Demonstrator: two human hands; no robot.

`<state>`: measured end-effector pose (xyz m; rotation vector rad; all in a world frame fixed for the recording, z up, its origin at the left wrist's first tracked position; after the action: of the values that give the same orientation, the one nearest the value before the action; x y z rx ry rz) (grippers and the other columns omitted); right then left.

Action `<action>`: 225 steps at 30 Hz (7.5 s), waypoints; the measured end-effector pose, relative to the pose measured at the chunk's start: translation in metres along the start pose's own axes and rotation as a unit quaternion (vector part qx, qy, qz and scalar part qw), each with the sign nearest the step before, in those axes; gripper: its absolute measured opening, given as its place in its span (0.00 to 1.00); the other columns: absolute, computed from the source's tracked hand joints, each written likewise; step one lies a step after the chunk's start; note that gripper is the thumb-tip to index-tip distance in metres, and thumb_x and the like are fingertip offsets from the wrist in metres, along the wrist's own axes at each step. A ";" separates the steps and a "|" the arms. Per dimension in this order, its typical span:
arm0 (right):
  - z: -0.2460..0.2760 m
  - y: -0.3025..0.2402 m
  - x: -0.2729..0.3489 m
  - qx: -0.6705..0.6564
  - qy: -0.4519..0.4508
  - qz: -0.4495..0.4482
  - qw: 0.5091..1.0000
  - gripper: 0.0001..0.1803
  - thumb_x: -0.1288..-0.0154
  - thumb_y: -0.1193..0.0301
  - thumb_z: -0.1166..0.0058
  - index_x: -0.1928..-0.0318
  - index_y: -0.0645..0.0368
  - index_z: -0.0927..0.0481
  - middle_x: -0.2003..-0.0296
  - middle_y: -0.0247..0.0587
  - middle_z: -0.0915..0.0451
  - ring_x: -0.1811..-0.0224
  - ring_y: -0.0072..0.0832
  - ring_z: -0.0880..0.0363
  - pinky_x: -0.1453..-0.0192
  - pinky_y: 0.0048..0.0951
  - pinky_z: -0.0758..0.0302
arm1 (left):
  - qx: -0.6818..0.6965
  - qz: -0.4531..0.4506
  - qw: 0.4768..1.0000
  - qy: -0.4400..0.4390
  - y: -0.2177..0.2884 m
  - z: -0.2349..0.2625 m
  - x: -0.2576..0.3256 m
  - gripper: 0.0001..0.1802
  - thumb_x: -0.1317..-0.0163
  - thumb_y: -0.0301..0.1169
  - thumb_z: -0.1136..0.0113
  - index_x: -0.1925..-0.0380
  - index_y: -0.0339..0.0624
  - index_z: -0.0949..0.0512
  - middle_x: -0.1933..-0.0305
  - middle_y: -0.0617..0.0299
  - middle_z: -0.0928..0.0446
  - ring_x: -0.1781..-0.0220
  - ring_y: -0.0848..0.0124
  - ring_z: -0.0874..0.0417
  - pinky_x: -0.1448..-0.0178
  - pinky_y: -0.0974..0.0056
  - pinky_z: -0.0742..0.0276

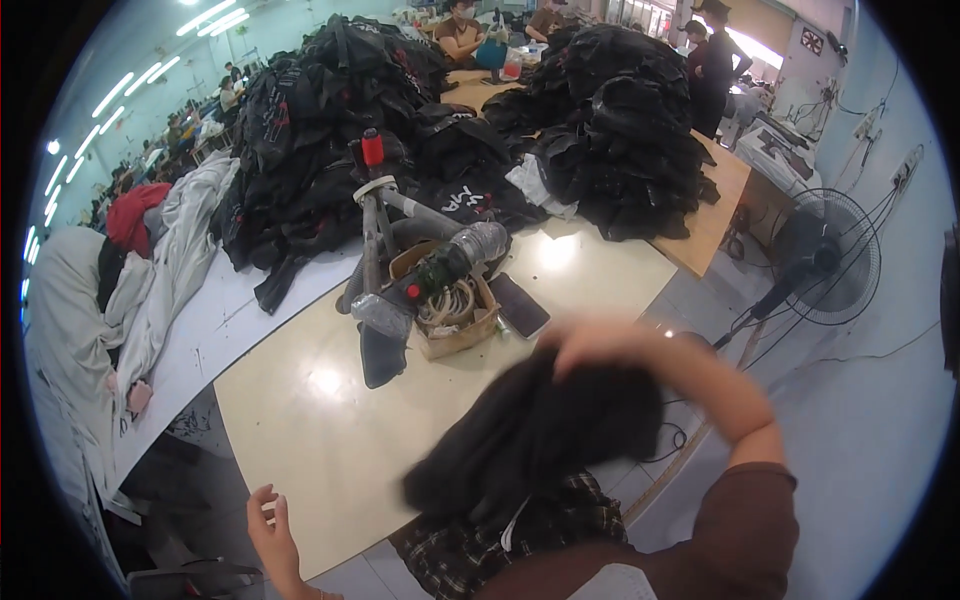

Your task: The person is inspecting and flipping through black printed garments on an industrial worktable.

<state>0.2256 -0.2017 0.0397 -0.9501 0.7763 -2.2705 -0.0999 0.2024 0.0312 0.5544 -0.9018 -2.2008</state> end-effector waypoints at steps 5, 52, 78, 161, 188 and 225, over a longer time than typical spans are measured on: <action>0.368 -0.024 0.160 -0.246 0.556 0.284 0.741 0.12 0.42 0.66 0.43 0.59 0.57 0.18 0.63 0.34 0.18 0.56 0.30 0.21 0.48 0.29 0.26 | 0.006 0.030 0.999 -0.037 0.006 -0.014 0.007 0.14 0.36 0.30 0.43 0.51 0.38 0.25 0.58 0.60 0.23 0.63 0.72 0.24 0.64 0.67 0.30; 0.080 -0.413 -0.584 0.623 0.374 0.134 0.674 0.43 0.49 0.57 0.32 0.33 0.39 0.39 0.33 0.41 0.40 0.33 0.51 0.40 0.44 0.70 0.35 | -0.219 0.189 0.946 0.150 -0.133 -0.108 -0.214 0.33 0.36 0.45 0.43 0.33 0.51 0.37 0.24 0.61 0.46 0.22 0.57 0.50 0.26 0.34 0.70; 0.158 -0.370 -0.707 0.636 0.346 0.093 0.683 0.22 0.43 0.74 0.51 0.48 0.44 0.19 0.52 0.49 0.20 0.50 0.45 0.19 0.47 0.42 0.22 | -0.168 0.226 0.957 0.072 -0.148 -0.108 -0.208 0.31 0.46 0.37 0.39 0.40 0.48 0.29 0.26 0.51 0.43 0.23 0.46 0.50 0.27 0.32 0.69; -0.098 -0.473 -0.187 0.675 0.009 0.285 0.681 0.16 0.58 0.68 0.32 0.64 0.56 0.18 0.67 0.52 0.24 0.69 0.50 0.20 0.63 0.43 0.23 | 0.521 -0.039 0.800 0.296 -0.146 -0.091 -0.196 0.50 0.34 0.65 0.61 0.27 0.38 0.55 0.26 0.50 0.47 0.36 0.62 0.33 0.31 0.58 0.41; -0.203 -0.346 -0.159 0.445 0.011 0.222 0.867 0.20 0.45 0.57 0.34 0.62 0.62 0.15 0.67 0.49 0.15 0.66 0.35 0.15 0.63 0.33 0.19 | 0.509 0.175 0.838 0.088 -0.083 -0.079 -0.009 0.32 0.32 0.57 0.53 0.41 0.43 0.27 0.47 0.64 0.25 0.47 0.70 0.28 0.45 0.61 0.32; -0.187 0.171 0.019 -0.307 0.129 -0.146 0.931 0.20 0.32 0.55 0.47 0.65 0.64 0.23 0.72 0.34 0.23 0.72 0.20 0.27 0.72 0.24 0.29 | -0.006 -0.080 0.987 -0.141 0.075 -0.139 0.075 0.15 0.49 0.30 0.30 0.63 0.37 0.22 0.64 0.55 0.22 0.61 0.61 0.18 0.55 0.61 0.22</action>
<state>0.1174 -0.2764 -0.1781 -1.1006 1.6239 -2.4839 -0.0350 0.0467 -0.0161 0.3220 -1.0189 -2.4722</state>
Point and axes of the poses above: each hand's wrist, its own x-axis away from the middle knuckle, its own z-axis out of the back of the hand, y = z × x, the point moved 10 cm from there along -x, towards the middle knuckle
